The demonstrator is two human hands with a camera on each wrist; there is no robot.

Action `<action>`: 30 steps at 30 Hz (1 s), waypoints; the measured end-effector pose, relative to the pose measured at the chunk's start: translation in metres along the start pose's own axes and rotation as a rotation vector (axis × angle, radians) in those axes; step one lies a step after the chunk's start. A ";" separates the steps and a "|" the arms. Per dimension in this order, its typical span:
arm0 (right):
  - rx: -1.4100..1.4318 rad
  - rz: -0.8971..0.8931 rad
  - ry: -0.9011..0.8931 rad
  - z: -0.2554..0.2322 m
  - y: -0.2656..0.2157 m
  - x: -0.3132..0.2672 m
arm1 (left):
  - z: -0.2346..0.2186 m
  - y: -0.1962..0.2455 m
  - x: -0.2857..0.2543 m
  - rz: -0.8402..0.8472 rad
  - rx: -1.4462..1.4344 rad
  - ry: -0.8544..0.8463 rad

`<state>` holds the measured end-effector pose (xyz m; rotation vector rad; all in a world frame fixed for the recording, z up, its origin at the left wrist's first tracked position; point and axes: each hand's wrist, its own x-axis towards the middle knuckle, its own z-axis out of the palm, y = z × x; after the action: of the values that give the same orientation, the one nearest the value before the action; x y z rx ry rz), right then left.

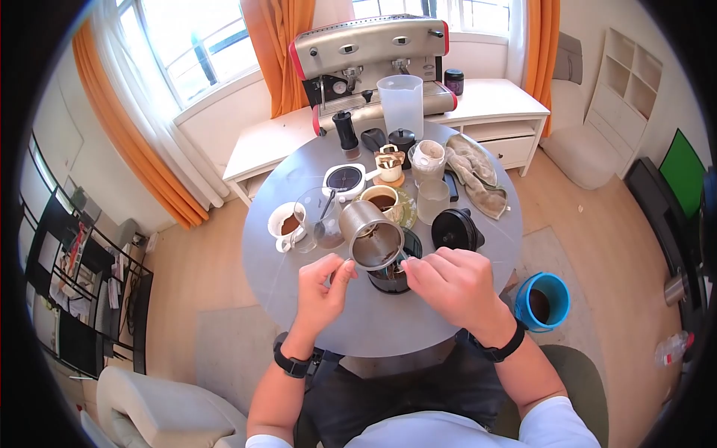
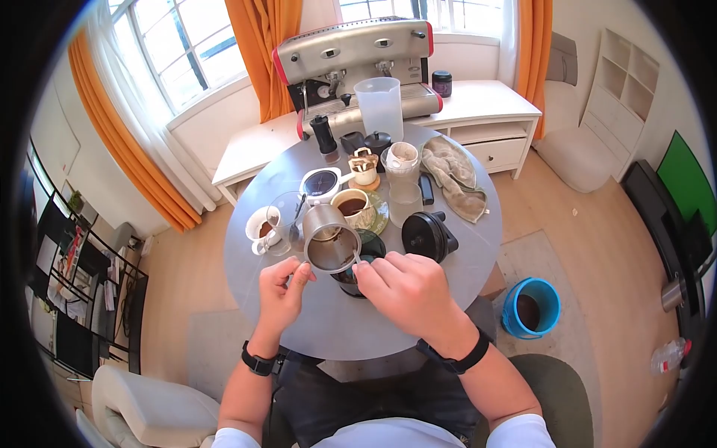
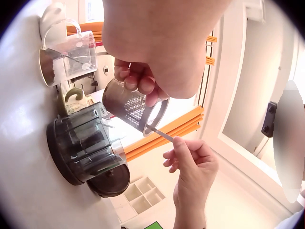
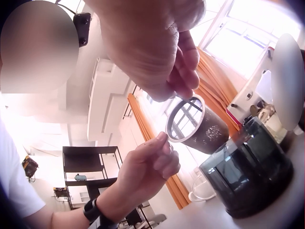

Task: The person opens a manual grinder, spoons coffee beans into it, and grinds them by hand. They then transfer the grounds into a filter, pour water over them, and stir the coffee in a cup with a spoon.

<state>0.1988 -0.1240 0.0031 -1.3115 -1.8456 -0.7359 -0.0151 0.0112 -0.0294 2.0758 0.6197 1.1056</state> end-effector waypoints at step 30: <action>0.536 0.651 0.005 0.000 0.018 -0.033 | -0.124 -0.097 0.047 -0.515 -0.751 0.415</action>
<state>0.2225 -0.1359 -0.0234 -1.4045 -1.3390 0.0973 -0.1042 0.1497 -0.0300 0.9844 0.7337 1.2119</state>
